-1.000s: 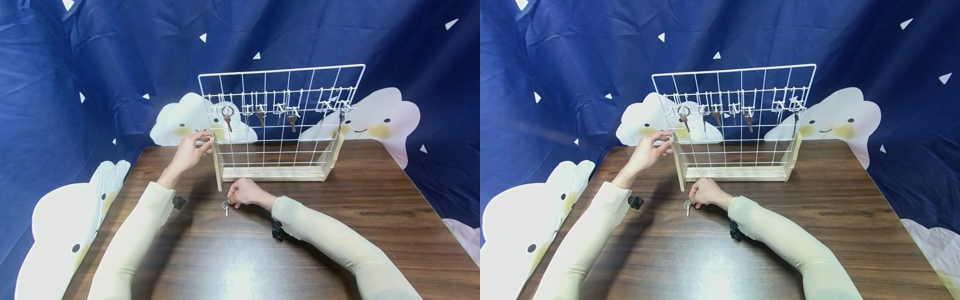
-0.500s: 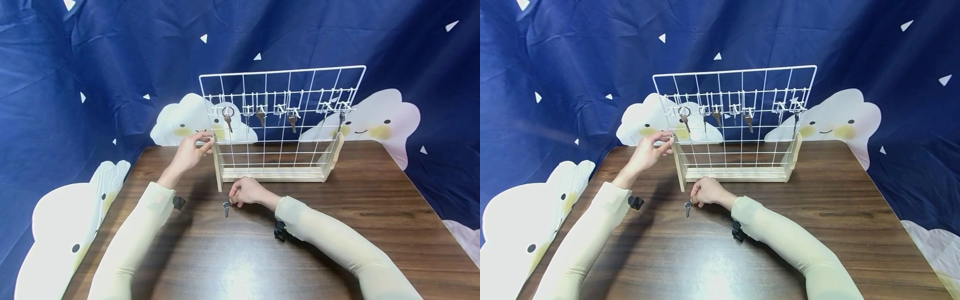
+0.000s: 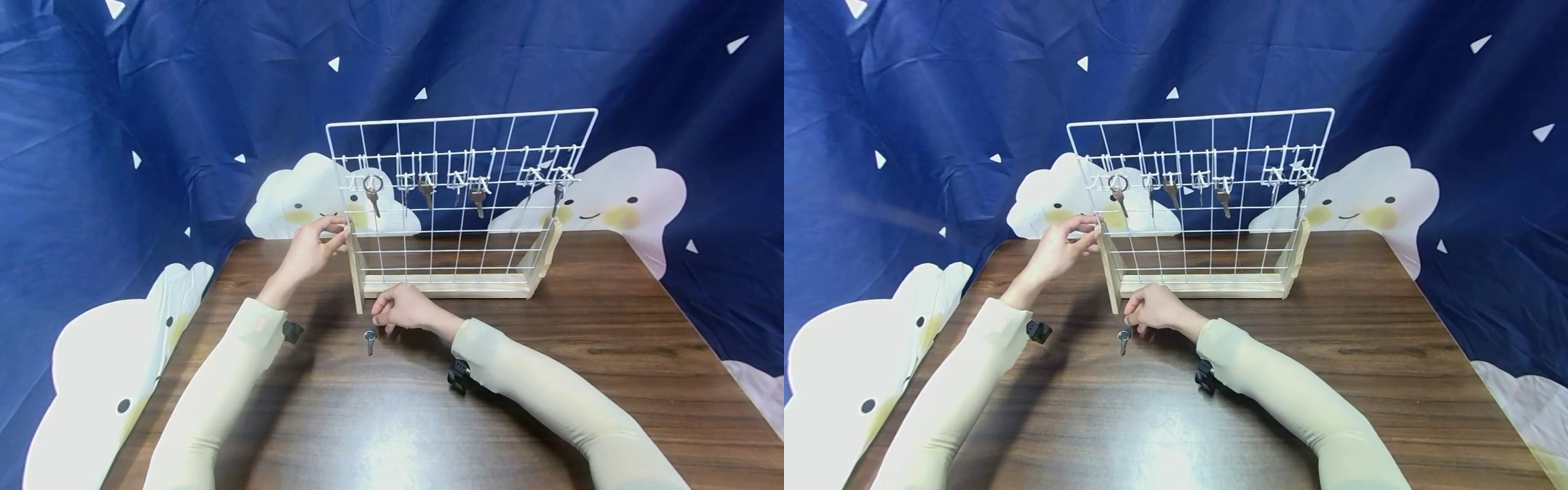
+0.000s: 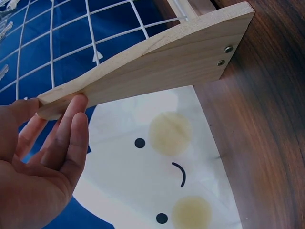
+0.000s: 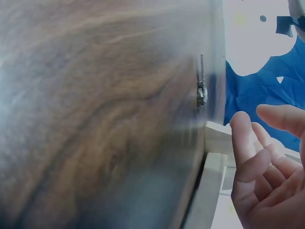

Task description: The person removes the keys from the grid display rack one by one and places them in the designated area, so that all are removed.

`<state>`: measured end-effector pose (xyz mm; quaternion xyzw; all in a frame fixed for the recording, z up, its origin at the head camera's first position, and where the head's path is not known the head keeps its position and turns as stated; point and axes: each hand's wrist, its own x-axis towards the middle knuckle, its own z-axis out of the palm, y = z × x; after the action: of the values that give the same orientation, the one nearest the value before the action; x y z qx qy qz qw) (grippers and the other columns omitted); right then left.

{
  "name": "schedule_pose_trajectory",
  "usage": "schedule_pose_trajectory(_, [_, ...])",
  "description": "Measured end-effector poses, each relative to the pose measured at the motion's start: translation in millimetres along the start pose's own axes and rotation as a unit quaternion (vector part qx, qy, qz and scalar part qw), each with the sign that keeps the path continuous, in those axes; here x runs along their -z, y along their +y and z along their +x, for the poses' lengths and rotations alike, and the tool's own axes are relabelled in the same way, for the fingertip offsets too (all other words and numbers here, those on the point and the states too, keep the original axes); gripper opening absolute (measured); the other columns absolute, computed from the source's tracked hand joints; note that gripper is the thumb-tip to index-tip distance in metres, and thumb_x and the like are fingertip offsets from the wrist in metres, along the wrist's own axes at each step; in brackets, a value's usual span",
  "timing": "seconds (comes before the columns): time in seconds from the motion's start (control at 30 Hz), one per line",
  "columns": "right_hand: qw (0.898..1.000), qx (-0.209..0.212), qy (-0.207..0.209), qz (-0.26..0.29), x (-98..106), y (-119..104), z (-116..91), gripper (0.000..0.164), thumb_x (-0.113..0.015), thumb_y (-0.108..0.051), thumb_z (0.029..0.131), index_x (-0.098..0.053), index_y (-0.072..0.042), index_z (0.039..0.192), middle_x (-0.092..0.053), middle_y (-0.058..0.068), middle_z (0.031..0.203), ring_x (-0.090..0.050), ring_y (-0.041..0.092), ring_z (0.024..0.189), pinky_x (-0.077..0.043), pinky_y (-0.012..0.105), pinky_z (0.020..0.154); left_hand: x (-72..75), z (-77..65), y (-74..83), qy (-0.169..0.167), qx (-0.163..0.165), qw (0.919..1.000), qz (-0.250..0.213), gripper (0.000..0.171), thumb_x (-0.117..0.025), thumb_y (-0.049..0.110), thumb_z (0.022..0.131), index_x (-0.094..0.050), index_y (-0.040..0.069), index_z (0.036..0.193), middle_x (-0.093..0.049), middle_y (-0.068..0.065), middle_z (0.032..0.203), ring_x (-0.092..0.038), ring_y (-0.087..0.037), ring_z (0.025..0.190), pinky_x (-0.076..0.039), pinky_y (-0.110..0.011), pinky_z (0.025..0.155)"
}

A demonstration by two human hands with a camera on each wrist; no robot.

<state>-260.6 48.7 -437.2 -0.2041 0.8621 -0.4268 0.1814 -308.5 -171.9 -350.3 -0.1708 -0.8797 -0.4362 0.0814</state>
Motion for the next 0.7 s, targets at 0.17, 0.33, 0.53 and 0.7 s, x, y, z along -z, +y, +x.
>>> schedule_pose_trajectory(0.17, [1.000, 0.011, 0.020, 0.010, 4.1, -4.3, -0.8, 0.011, -0.077, -0.014, 0.085, -0.073, -0.010, 0.094, -0.077, 0.012, 0.082, -0.075, 0.025, 0.067, -0.043, 0.020, 0.051, -0.4, -0.3, 0.1, 0.001, 0.000, 1.0000, 0.005, 0.034, -0.065, 0.026, 0.099, -0.064, 0.011, 0.129, -0.072, -0.017, 0.114, -0.077, -0.032, 0.086, -0.063, -0.034, 0.072])
schedule_pose_trajectory(0.33, [0.999, 0.026, 0.030, 0.020, 8.4, -9.1, -2.1, 0.017, -0.075, -0.014, 0.086, -0.074, -0.005, 0.100, -0.077, 0.016, 0.089, -0.075, 0.030, 0.069, -0.044, 0.020, 0.055, -1.0, 0.6, -0.6, 0.000, 0.002, 1.0000, 0.008, 0.034, -0.065, 0.026, 0.098, -0.064, 0.012, 0.129, -0.072, -0.016, 0.114, -0.077, -0.030, 0.085, -0.062, -0.031, 0.071])
schedule_pose_trajectory(0.53, [0.997, 0.046, 0.049, 0.031, 13.8, -16.3, -3.0, 0.014, -0.075, -0.013, 0.087, -0.074, -0.005, 0.099, -0.078, 0.010, 0.085, -0.075, 0.029, 0.067, -0.053, 0.023, 0.066, -1.1, 0.4, -0.6, 0.000, 0.002, 1.0000, -0.005, 0.034, -0.065, 0.025, 0.098, -0.064, 0.011, 0.129, -0.072, -0.019, 0.115, -0.076, -0.036, 0.088, -0.063, -0.040, 0.074])
schedule_pose_trajectory(0.7, [0.996, 0.056, 0.062, 0.040, 17.4, -24.2, -6.0, 0.013, -0.075, -0.013, 0.087, -0.074, -0.007, 0.099, -0.077, 0.011, 0.085, -0.074, 0.026, 0.066, -0.057, 0.025, 0.070, -1.1, -0.4, 0.1, 0.004, 0.000, 1.0000, -0.008, 0.034, -0.065, 0.025, 0.098, -0.064, 0.010, 0.128, -0.072, -0.019, 0.115, -0.075, -0.039, 0.089, -0.062, -0.044, 0.076])
